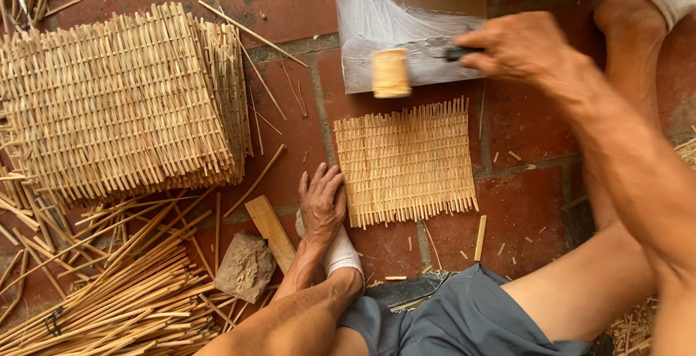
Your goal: The person sits on the floor and works on a woven bamboo skewer mat: they turn the mat over, press it flat, and trim the protruding stick ends along its edge using a small wooden stick. They then roll white glue onto a cardboard backing sheet with a paint roller and press the mat onto the glued cardboard.
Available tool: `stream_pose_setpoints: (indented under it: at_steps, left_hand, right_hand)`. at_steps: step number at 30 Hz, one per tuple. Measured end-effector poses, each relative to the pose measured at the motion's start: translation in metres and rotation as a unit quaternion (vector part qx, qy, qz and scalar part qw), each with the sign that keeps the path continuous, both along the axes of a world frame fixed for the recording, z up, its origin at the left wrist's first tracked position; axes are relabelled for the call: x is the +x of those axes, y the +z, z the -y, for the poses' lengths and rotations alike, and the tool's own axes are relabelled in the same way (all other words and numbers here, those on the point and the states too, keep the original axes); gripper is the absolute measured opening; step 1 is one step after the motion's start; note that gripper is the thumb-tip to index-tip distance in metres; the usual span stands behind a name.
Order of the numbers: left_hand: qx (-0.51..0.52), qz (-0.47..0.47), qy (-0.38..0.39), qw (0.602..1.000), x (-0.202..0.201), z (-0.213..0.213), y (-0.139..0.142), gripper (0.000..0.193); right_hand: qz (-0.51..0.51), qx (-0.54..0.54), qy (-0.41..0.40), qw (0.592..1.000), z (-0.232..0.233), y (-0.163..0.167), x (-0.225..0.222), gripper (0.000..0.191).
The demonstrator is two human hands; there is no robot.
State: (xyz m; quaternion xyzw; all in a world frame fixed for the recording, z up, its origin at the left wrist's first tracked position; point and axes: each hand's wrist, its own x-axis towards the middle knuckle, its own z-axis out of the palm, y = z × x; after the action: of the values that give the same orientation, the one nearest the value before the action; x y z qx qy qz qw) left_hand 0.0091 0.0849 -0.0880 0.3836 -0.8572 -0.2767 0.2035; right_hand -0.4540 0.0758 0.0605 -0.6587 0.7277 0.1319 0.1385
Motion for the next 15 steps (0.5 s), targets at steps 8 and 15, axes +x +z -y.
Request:
stream_pose_setpoints:
  at_steps: [8, 15]
  left_hand:
    - [0.0, -0.005, -0.002, 1.0, 0.0, 0.002, 0.009, 0.029]
    - [0.001, -0.001, 0.004, 1.0, 0.001, 0.002, 0.005, 0.028]
  right_hand:
    - [-0.139, -0.064, -0.087, 0.984, -0.148, -0.001, -0.142, 0.048]
    - [0.063, -0.104, -0.2, 0.972, -0.087, -0.008, -0.101, 0.044]
